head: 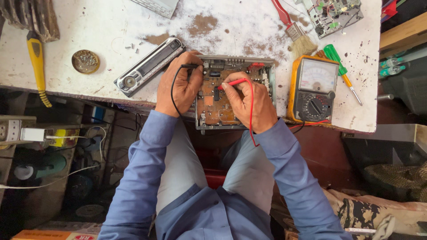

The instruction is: The person tests a circuit board with multimeter probes, then places a metal chassis over the board and secures it with a screwdriver. The person handles the chassis and board throughout the process.

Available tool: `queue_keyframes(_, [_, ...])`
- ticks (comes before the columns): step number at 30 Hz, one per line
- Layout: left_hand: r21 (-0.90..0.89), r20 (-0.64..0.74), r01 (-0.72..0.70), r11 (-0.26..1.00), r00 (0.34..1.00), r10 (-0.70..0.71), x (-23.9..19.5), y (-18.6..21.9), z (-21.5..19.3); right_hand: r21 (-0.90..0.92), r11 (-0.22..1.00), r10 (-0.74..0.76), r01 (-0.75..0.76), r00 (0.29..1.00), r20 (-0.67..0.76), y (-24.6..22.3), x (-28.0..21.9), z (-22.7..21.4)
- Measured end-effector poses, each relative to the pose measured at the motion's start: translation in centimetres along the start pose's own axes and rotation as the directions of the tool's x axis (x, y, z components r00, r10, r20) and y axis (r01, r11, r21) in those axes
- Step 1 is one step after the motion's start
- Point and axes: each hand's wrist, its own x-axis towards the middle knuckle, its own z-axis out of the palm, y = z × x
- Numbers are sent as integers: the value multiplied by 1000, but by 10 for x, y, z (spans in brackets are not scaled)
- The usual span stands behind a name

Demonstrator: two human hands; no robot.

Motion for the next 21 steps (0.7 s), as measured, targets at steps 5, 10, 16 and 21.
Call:
queue_keyframes(5, [3,1,10,1000,1000,-10,0,0,0,-4,1000,-2,2,1000,1,0,0,0])
queue_keyframes(10, [3,-5,6,1000,1000,-6,0,1,0,2,1000,-13,13,1000,-1,0,0,0])
queue_keyframes(16, [0,4,-17,1000,1000,17,0,0,-1,-9,1000,-19,19,1000,-1,2,0,1])
queue_keyframes(21, [-10,-1,-15,1000,1000,15,0,0,0,10,1000,-29,29,1000,-2,4,-1,1])
